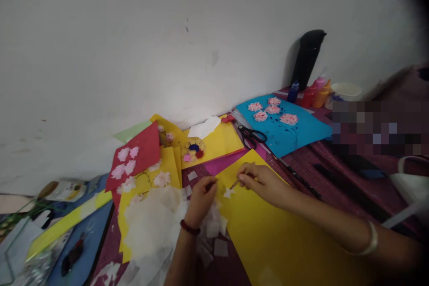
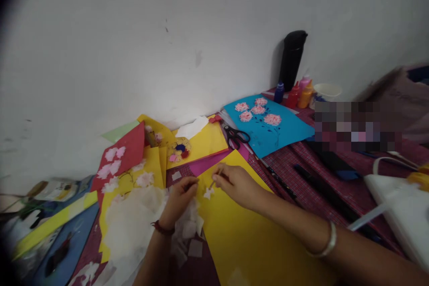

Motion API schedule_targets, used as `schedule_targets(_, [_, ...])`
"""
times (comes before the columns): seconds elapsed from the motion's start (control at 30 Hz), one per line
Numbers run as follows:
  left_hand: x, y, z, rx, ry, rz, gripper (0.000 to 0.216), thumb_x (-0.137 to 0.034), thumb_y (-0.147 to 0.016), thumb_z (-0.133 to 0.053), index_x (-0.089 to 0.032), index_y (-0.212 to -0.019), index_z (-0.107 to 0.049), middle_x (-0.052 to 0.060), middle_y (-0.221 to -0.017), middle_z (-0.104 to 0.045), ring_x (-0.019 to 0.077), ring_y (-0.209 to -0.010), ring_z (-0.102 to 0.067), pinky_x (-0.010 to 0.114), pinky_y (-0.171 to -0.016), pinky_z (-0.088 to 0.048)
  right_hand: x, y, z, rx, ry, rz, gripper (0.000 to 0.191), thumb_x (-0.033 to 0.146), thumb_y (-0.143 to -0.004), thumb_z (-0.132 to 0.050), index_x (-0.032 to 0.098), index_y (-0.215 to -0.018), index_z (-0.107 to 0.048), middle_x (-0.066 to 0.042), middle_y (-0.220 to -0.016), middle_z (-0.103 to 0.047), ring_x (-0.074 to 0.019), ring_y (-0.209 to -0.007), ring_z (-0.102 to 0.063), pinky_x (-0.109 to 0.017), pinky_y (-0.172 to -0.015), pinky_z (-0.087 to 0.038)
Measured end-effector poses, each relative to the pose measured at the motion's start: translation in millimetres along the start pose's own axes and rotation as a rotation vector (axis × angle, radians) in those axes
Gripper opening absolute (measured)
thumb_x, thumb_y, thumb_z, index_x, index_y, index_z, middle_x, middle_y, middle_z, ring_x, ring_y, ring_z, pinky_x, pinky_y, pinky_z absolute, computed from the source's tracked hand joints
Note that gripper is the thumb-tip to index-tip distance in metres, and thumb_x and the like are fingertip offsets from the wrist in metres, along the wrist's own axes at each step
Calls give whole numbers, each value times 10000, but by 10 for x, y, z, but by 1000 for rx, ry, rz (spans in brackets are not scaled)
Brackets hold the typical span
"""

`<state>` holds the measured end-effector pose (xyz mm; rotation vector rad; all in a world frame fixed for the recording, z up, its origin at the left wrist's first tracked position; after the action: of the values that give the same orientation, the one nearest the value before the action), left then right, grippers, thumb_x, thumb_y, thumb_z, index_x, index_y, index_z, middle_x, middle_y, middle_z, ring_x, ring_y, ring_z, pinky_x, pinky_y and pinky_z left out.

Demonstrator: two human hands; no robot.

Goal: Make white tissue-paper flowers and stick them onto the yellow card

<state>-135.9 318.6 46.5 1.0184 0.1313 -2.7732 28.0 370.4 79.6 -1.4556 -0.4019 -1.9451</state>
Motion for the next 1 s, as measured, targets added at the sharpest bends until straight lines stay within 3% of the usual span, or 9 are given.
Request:
schedule_targets(0.17, [321, -83, 540, -143, -280, 83, 206, -105, -754, -461, -169, -886, -605, 106, -937, -607, 249, -977, -523, 407, -907, -347, -430, 221, 19, -43, -396, -131, 277, 434, -874, -468, 167, -821, -516, -15, -669, -574, -117, -542, -537, -244, -513, -450])
schedule_targets(0.3, [413, -192, 625, -177, -360, 104, 173, -102, -754, -457, -186, -764, -608, 92, -858, -607, 256, -961, -520, 427, -926, -308, -558, 303, 24, -65, -450, -150, 320, 479, -857, -489, 165, -806, -529, -21, -667, -576, -120, -547, -538, -245, -501, -461])
schedule_targets(0.4, [338, -203, 644, -221, -325, 130, 162, -209, -805, -452, -172, -737, -594, 80, -789, -604, 232, -846, -541, 371, -815, -381, -459, 317, 118, -109, -476, -112, 318, 465, -857, -498, 171, -753, -558, -39, -692, -588, -126, -565, -549, -244, -498, -472])
schedule_targets(0.53, [0, -46, 393, -143, -99, 130, 304, -384, -878, -370, -174, -771, -562, -10, -600, -534, 137, -566, -495, 243, -553, -391, -176, 438, 337, -169, -492, -36, 295, 388, -875, -504, 178, -727, -648, -79, -842, -605, -136, -638, -574, -253, -535, -496])
schedule_targets(0.63, [-280, 120, 17, -5, 411, 179, 283, -389, -840, -481, -171, -667, -532, -28, -607, -517, 107, -597, -470, 214, -582, -378, 39, 626, 469, -185, -516, 14, 226, 334, -887, -503, 207, -824, -680, -75, -895, -609, -137, -674, -579, -260, -584, -509])
schedule_targets(0.77, [-603, 194, -296, 89, 527, 191, 285, -351, -784, -574, -157, -575, -554, -24, -569, -520, 98, -591, -448, 213, -585, -350, 214, 858, 573, -185, -476, 70, 174, 275, -899, -483, 232, -912, -651, -52, -859, -622, -137, -692, -578, -252, -604, -500])
schedule_targets(0.9, [-623, 206, -488, 102, 720, 308, 153, -309, -700, -666, -161, -707, -624, -14, -616, -595, 90, -573, -478, 206, -570, -363, 171, 961, 703, -262, -421, 82, 172, 279, -893, -484, 229, -899, -648, -55, -835, -634, -150, -676, -566, -268, -594, -480])
schedule_targets(1.0, [-604, 267, -600, 95, 886, 398, 171, -298, -654, -708, -163, -725, -630, -11, -620, -607, 76, -560, -475, 187, -550, -359, 82, 969, 780, -329, -439, 73, 202, 310, -892, -485, 226, -854, -665, -63, -839, -634, -153, -663, -565, -272, -581, -471])
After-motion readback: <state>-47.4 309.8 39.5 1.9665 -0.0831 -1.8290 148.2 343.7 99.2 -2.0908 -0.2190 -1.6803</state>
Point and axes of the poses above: each hand's wrist, its own y-axis away from the middle knuckle, its own z-axis out of the back of the hand, x = y × z, the point moved 10 cm from there along -y, towards the middle knuckle
